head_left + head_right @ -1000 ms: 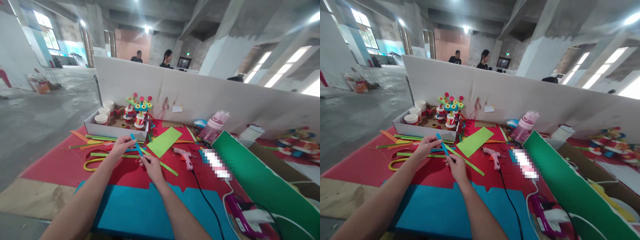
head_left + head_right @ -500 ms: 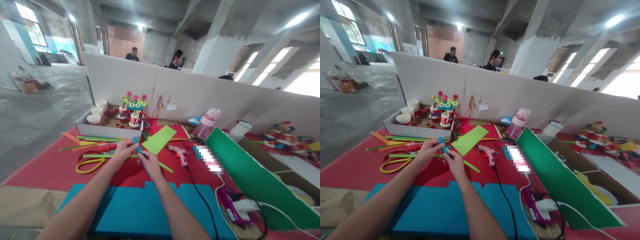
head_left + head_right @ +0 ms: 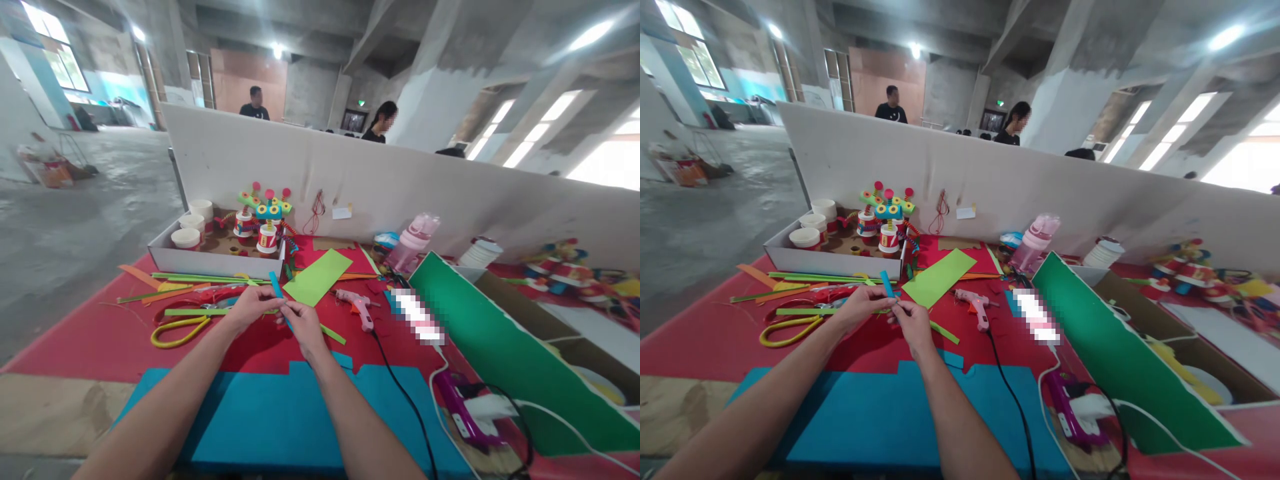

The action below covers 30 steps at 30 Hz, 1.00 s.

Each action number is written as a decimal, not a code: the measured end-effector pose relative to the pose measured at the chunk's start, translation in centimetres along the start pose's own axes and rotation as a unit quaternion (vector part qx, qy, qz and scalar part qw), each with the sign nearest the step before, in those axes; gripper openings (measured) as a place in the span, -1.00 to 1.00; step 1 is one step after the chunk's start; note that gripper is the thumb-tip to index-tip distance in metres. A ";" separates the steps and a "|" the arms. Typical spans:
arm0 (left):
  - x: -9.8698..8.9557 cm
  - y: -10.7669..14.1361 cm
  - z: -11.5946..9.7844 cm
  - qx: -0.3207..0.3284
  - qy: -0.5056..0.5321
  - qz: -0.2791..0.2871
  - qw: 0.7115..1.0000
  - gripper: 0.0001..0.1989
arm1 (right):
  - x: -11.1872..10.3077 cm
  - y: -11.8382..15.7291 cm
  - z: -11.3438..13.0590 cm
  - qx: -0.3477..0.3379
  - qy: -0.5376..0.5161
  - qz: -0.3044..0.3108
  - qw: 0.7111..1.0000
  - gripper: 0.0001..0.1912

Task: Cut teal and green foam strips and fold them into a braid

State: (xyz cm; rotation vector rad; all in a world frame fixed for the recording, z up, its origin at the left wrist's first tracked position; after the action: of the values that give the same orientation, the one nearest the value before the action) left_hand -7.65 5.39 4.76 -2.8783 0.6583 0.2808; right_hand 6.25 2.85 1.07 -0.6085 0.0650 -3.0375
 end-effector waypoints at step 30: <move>-1.2 -0.6 1.3 -0.024 -0.061 -0.092 0.994 -0.69 | -0.5 -0.2 -0.1 0.014 0.049 0.013 0.999 -0.64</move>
State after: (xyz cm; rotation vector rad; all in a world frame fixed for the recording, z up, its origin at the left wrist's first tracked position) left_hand -8.59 6.71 3.87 -2.9120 0.3664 0.4467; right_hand 6.71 3.09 0.80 -0.4539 0.0318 -3.0362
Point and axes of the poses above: each hand's wrist, its own y-axis away from the middle knuckle, its own x-axis out of the palm, z = x × y, the point moved 1 cm from there along -y, towards the middle knuckle, and after that the axes turned 14 degrees about -y, right-handed, at the moved point
